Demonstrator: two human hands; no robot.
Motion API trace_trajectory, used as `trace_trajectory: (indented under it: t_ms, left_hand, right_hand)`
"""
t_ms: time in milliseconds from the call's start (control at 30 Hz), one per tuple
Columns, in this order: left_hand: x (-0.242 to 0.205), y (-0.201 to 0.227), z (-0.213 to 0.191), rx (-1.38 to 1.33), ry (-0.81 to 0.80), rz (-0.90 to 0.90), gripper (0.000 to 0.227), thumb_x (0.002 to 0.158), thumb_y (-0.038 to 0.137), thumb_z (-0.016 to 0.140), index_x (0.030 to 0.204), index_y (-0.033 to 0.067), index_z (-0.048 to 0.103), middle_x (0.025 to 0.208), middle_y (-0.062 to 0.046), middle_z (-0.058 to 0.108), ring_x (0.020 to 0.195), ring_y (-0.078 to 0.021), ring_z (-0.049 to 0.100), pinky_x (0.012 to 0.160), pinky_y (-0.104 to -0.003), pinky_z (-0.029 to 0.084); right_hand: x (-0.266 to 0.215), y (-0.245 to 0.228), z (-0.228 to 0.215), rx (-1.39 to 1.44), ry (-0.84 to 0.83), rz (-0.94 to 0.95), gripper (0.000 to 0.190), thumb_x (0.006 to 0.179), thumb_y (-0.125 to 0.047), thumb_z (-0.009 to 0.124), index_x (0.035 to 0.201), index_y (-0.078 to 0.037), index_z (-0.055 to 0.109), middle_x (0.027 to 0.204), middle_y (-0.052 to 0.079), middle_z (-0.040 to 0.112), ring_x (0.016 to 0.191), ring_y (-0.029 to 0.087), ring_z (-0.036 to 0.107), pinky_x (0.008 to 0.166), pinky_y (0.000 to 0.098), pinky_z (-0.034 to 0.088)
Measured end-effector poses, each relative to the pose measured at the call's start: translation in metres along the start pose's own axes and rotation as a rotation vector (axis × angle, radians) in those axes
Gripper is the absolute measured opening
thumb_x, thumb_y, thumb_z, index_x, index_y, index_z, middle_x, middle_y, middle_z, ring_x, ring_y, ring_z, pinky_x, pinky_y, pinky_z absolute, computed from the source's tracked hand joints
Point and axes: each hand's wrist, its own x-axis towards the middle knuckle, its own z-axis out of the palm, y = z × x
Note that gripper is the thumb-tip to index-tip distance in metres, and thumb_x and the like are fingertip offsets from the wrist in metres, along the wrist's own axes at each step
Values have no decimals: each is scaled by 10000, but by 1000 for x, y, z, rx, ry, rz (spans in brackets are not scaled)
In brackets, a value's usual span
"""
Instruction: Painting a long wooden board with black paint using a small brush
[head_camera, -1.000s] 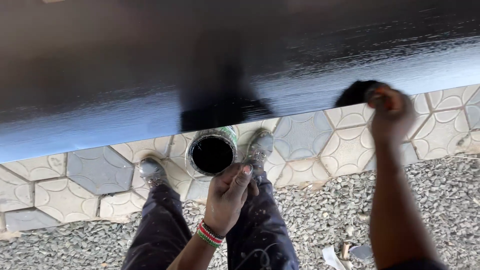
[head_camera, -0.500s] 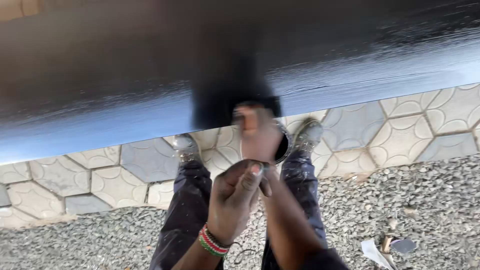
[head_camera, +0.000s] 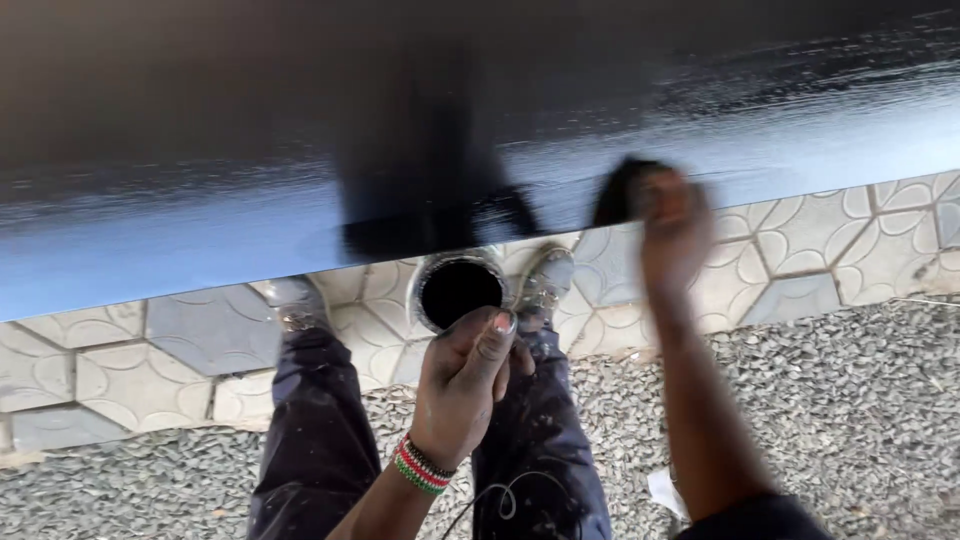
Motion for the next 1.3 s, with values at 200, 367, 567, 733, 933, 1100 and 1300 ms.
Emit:
trace_trajectory:
  t_ms: [200,367,567,733,933,1100,1300]
  left_hand:
    - [14,-8,49,-80,-48,-12,625,1181,527,601,1234,-23,893,573,-40,533,652,-133,679,664,-262,470]
    - [14,12,20,-85,12,-5,490,1188,482,636,1056,40,803,644,-69,617,613,-148,632,708,-293,506]
    - [1,59,-18,-258,64,40,438,1212,411,624,1003,50,756,879,-155,718,604,-194,659,590,-294,446]
    - [7,66,-9,-164,38,24,643,1175,510,619,1177,-78,879,855,-170,825,583,-140,637,493,-242,371]
    - [34,38,36,-219,14,-107,637,1167,542,589,1220,-28,867,832,-203,803,517,-119,529,530,-242,341]
    - [37,40,54,-210,-65,-37,698,1175,559,585,1213,-79,867,559,-68,545,626,-159,660,657,-270,468]
    - [35,46,16,-270,-38,-94,428,1204,490,610,901,188,603,814,-175,781,506,-96,489,532,-256,304]
  right_hand:
    - [101,142,-102,453,-22,245,165,1193,65,708,1311,-4,800,985,189,838,459,233,597,349,354,335]
    - [28,-30,-7,485,6,302,117,1178,-190,686,1186,-176,801,1013,18,776,772,138,736,675,319,545]
    - [-44,-326,35,573,-248,336,239,1118,-247,655,1171,-248,887,1159,6,887,1096,257,846,1001,435,638]
    - [-49,-314,54,385,-246,103,244,1075,-251,707,1283,-271,833,1184,69,794,1073,338,744,917,519,577]
    - [45,-46,3,143,-121,251,222,1121,-335,761,1251,-168,828,1020,90,782,898,271,740,658,429,582]
    - [135,121,-104,98,35,-103,316,1192,73,714,1453,76,891,1282,238,920,1150,423,874,908,524,666]
    - [70,-93,1,310,-83,135,185,1225,-306,606,1228,-205,760,1178,42,762,1075,280,762,910,462,558]
